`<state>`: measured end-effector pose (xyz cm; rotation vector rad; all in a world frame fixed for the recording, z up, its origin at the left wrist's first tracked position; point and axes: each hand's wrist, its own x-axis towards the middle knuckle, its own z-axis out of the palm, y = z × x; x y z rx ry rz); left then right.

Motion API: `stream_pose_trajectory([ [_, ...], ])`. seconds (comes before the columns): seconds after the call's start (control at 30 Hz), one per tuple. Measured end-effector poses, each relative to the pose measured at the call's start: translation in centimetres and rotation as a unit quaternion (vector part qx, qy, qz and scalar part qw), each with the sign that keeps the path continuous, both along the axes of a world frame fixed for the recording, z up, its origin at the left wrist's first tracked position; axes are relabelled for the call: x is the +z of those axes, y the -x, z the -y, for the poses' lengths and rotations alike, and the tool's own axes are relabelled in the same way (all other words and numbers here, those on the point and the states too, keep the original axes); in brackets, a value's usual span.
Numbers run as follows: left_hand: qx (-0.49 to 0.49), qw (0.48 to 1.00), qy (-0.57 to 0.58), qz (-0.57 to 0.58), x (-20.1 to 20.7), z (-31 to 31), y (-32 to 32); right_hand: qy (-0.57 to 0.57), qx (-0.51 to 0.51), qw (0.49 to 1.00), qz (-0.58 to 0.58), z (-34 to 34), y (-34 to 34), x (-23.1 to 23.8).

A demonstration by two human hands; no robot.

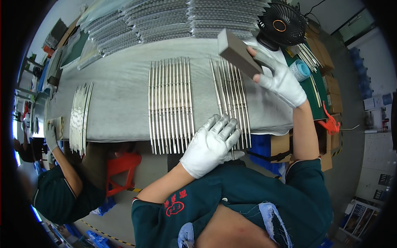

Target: The person polishes a set of thin metal rods using a sanding block, holding each rod by hand while rubbing it against the block.

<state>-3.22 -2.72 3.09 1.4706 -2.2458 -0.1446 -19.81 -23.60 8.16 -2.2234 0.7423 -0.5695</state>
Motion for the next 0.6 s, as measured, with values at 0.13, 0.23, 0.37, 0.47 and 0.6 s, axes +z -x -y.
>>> stream_pose_trajectory([
  [0.13, -0.002, 0.992, -0.070, 0.109, -0.1, 0.0, 0.2, -0.117, 0.055, 0.990, 0.055, 3.6, -6.0, -1.7],
  [0.23, 0.000, 0.988, -0.107, 0.114, 0.7, 0.1, 0.5, -0.201, 0.084, 0.974, -0.063, 5.9, -10.0, -1.0],
  [0.37, 0.062, 0.984, -0.093, 0.140, 0.9, 0.5, 1.6, -0.292, 0.100, 0.951, 0.027, 8.6, -12.4, -5.5],
  [0.47, 0.065, 0.983, -0.096, 0.146, 0.2, 0.5, 1.5, -0.359, 0.132, 0.923, 0.036, 9.1, -11.9, -5.5],
  [0.6, 0.044, 0.985, -0.094, 0.139, 0.1, 0.5, 1.2, -0.397, 0.173, 0.899, 0.061, 9.0, -11.2, -5.6],
])
